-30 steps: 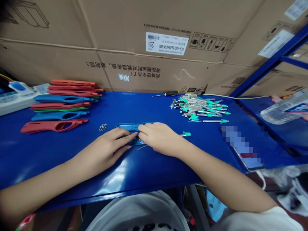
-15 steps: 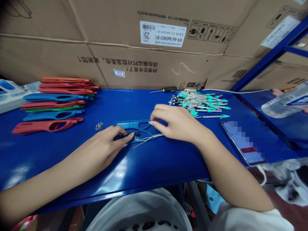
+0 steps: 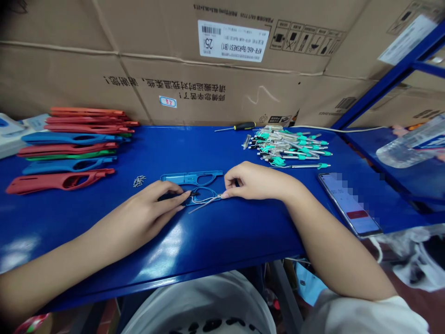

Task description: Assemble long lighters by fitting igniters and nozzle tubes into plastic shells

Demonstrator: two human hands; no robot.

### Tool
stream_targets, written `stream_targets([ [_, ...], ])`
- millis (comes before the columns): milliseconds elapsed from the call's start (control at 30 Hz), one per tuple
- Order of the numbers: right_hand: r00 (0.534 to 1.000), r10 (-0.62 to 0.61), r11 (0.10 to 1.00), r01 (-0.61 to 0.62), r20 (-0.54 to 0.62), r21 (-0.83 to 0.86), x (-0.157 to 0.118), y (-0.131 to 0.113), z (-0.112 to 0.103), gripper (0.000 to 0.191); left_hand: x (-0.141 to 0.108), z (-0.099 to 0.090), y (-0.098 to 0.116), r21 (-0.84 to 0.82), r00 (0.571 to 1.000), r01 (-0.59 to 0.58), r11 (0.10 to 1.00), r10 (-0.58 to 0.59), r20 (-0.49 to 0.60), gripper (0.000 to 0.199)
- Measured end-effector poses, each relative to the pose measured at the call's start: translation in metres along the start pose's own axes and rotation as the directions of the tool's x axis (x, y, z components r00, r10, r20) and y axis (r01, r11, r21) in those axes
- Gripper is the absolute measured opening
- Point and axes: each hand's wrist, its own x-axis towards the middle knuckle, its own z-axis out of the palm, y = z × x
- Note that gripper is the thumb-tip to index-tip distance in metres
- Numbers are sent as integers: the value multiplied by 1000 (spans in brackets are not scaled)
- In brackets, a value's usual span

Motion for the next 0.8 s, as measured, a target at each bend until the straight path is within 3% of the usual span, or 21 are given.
stream_targets([
  [167,980,199,974,-198,5,111,6,-1,3,31,1,2,1,-8,1000,-16,1000,16,-25,36],
  [267,971,239,961,-239,11,140,7,0,3,32,2,2,2,-15,1000,3,1000,-3,-21,37],
  [467,985,158,973,-168,73,156,1,3,1,34,1,3,-2,-42,999,-5,999,3,-37,34],
  [667,984,177,982,-175,-25,66,5,-1,6,40,0,1,-1,-33,999,-8,999,7,-39,32],
  [800,991,126,991,-124,-54,47,9,0,10,37,2,-2,4,34,999,30,999,-31,35,34],
])
